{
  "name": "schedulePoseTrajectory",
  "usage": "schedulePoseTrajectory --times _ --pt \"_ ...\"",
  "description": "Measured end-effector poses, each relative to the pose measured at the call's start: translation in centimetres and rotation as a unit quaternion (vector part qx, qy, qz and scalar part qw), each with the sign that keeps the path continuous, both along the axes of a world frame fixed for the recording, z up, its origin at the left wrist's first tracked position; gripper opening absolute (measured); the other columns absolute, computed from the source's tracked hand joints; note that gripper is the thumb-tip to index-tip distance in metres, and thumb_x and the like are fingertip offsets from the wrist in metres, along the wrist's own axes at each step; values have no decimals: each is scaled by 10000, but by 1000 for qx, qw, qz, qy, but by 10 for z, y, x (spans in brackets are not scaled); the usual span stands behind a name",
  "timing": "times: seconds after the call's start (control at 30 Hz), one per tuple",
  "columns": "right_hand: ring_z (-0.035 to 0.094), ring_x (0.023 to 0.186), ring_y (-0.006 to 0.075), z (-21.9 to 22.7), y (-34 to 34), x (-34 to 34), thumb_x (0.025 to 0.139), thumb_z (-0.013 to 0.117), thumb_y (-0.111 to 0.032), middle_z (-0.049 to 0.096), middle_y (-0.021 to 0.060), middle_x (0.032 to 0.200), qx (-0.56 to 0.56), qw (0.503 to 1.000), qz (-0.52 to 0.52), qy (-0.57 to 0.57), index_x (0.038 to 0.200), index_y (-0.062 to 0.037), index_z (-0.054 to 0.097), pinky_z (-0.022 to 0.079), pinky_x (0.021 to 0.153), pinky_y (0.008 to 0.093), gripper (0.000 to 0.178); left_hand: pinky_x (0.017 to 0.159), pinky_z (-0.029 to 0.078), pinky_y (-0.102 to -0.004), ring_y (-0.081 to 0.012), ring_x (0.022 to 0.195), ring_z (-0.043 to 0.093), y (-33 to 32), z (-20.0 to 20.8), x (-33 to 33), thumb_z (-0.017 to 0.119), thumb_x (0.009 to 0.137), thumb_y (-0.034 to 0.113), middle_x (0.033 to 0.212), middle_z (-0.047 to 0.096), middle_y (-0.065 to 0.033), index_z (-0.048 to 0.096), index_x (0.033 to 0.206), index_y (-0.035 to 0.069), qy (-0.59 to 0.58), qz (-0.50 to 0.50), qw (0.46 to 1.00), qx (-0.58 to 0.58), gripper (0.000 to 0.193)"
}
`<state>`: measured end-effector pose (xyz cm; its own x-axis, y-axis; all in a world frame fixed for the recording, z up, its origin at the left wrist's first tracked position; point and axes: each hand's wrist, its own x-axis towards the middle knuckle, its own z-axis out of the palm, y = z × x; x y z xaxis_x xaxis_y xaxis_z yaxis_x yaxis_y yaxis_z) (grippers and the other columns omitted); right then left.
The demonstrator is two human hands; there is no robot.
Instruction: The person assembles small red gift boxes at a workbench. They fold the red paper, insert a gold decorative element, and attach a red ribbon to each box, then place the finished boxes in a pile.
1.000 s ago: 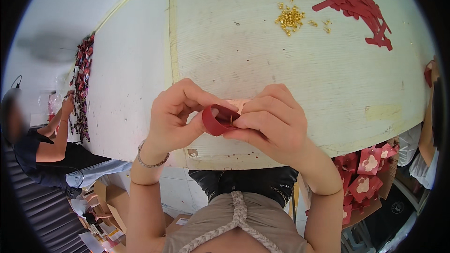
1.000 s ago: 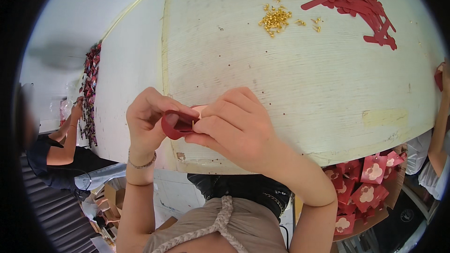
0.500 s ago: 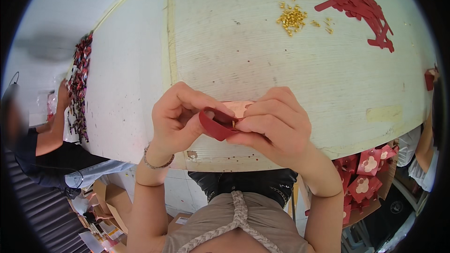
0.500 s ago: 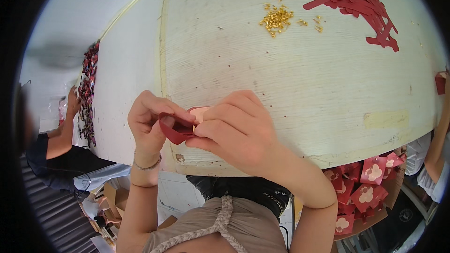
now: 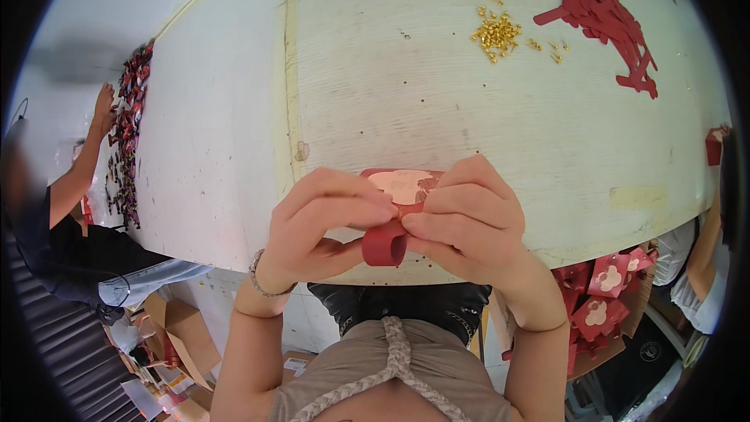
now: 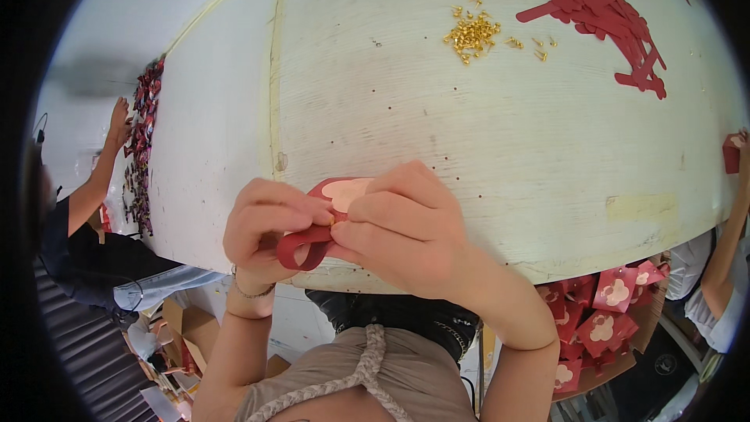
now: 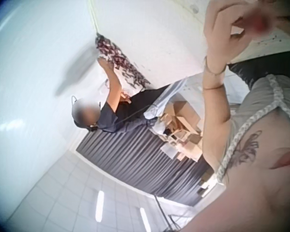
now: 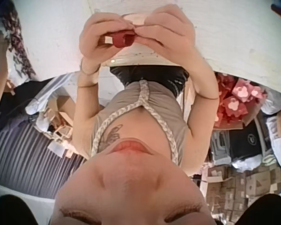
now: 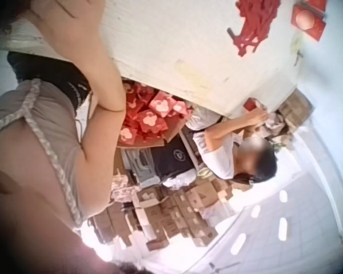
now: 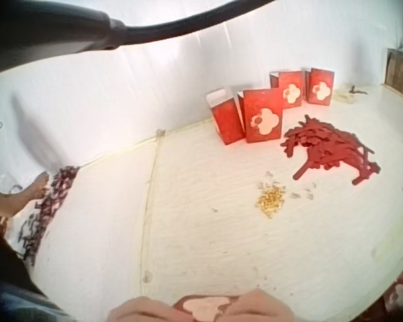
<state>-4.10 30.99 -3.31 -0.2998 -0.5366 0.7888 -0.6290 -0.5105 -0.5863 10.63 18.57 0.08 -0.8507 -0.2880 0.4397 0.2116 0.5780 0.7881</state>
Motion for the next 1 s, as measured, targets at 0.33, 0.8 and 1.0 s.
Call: schedulePoseTrajectory --times 0.33,0.8,1.0 --pt "516 693 167 -7 -3 2 516 792 -66 576 19 803 -56 997 3 57 780 -22 644 405 554 266 306 740 486 -285 -186 853 596 -4 6 -14 803 625 25 924 615 -101 662 838 19 -132 -68 965 216 256" --pt "567 782 205 -4 -2 9 627 782 -49 632 77 968 10 997 19 -76 822 -45 640 425 574 271 242 755 535 -277 -196 933 631 6 -11 -3 741 680 -41 1025 644 -100 672 941 16 -53 17 985 161 276" --pt "580 738 193 -1 -2 2 592 794 -102 656 51 924 16 1000 16 12 816 -60 633 400 656 295 279 708 534 -264 -175 879 633 2 -14 0 768 663 -19 983 652 -87 660 880 15 -38 13 992 118 245"
